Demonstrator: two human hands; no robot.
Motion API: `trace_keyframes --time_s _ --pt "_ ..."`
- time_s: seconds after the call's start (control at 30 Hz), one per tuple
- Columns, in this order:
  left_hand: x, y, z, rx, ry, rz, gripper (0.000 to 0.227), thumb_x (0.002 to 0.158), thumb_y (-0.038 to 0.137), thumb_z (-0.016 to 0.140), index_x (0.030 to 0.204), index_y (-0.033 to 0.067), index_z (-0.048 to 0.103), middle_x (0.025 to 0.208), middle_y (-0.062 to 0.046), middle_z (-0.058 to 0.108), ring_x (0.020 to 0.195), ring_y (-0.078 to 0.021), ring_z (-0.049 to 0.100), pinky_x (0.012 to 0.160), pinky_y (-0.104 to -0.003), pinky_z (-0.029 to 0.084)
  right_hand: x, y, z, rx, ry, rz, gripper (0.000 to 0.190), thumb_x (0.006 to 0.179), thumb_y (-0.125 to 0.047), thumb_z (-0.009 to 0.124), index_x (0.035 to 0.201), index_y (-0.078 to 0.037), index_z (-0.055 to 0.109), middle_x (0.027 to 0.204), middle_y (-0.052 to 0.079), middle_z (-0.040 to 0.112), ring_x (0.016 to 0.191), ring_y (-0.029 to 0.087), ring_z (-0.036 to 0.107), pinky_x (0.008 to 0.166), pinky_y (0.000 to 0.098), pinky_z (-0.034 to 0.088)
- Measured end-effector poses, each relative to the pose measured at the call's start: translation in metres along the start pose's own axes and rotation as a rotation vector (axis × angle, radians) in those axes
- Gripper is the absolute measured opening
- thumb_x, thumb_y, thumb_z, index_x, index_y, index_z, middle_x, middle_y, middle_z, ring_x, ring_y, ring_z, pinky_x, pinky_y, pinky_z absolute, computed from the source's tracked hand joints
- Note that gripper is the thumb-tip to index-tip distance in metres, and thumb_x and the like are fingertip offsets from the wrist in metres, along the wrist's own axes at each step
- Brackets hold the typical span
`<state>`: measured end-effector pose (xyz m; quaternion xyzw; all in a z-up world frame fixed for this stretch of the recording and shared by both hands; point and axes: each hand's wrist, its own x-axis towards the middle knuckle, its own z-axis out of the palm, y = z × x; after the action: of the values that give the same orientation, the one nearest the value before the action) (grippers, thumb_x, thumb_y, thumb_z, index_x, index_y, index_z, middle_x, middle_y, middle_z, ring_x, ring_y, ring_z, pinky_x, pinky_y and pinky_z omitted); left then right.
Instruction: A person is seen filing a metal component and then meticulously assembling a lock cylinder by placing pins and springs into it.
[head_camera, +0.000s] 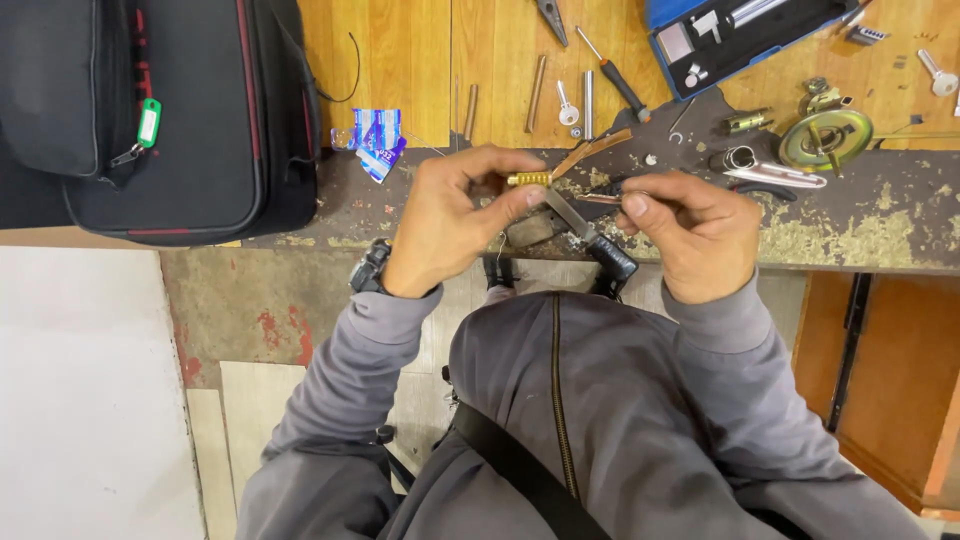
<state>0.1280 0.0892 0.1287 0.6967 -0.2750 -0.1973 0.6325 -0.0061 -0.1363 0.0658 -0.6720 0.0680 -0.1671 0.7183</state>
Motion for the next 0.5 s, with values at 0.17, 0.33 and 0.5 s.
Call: trace_keyframes --time_s 0.17,0.33,0.5 --pt "-0.001 -0.002 0.015 -0.038 0.035 -0.029 0.023 0.092 0.013 0.08 0.111 0.0023 0.075 0.084 -0.012 0.072 0.078 -0.0157 0.069 0.071 -0.031 0.061 0.002 0.003 -0.002 -0.019 -0.011 -0.004 0.016 0.1 0.003 0.072 0.114 0.011 0.071 0.084 0.022 0.072 0.075 0.02 0.071 0.068 0.0328 0.062" --pt "0.001 -0.008 0.024 -0.017 0.044 -0.024 0.023 0.092 0.015 0.081 0.111 0.0028 0.075 0.081 -0.013 0.071 0.076 -0.0169 0.071 0.07 -0.032 0.061 0.001 -0.002 -0.006 -0.007 0.001 -0.003 0.016 0.1 0.003 0.072 0.115 0.011 0.07 0.085 0.023 0.071 0.076 0.022 0.071 0.068 0.0336 0.062" --pt "0.002 -0.011 0.027 -0.066 0.044 -0.05 0.025 0.092 0.015 0.081 0.112 0.001 0.074 0.079 -0.012 0.069 0.075 -0.0179 0.073 0.072 -0.032 0.062 0.003 0.0 -0.01 -0.025 0.029 0.006 0.016 0.102 0.003 0.071 0.115 0.013 0.069 0.085 0.024 0.07 0.074 0.023 0.07 0.067 0.0348 0.062"
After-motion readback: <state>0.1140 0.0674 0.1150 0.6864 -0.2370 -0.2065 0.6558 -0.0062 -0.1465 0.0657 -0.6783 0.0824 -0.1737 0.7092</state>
